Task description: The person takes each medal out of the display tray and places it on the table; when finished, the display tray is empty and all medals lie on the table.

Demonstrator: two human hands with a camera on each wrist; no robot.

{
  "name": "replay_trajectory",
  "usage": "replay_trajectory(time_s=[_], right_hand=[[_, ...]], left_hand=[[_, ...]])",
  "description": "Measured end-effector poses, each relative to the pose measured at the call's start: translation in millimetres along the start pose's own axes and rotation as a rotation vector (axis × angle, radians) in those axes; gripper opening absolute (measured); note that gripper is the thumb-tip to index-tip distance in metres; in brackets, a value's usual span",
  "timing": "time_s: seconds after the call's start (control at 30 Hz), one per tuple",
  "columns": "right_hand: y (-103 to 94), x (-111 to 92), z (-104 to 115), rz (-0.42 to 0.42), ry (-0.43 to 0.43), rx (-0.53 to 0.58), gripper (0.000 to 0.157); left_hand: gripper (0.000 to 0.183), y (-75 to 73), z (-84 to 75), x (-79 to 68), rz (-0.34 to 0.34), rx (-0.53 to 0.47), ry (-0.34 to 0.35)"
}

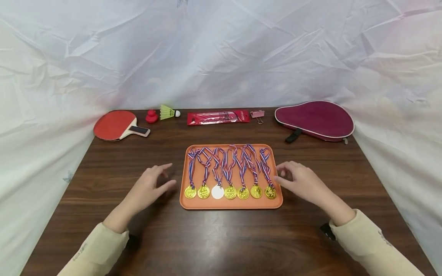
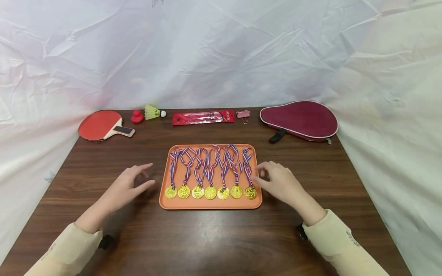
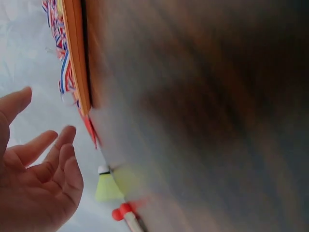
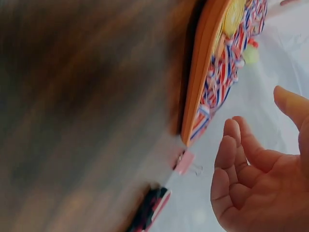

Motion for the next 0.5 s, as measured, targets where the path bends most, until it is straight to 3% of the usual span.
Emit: replay_trajectory(time_s=[0.17, 0.33, 0.5], right_hand=[[12.1, -2.3, -0.9, 0.062, 0.023, 0.074, 0.035], [19.8, -1.4, -2.9, 0.088, 0.051, 0.103, 0.035], [25.2, 0.7, -4.2, 0.069, 0.067, 0.059, 0.033]], left_hand=[[0.059, 11.9, -2.0, -1.4, 0.047, -0.075, 0.021], [0.059, 20.8, -4.1, -3.8, 0.066, -0.024, 0.032], [0.059, 25.0, -6.3, -4.6, 0.075, 0.004, 0.042]])
Point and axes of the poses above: each hand's wrist, its own x-axis towards the middle knuckle, its own y-axis out of the palm, z = x × y, the point moved 4 cm from there along x, towards the middle knuckle, and after that the axes turned 7 degrees about x, right-handed, at the moved point
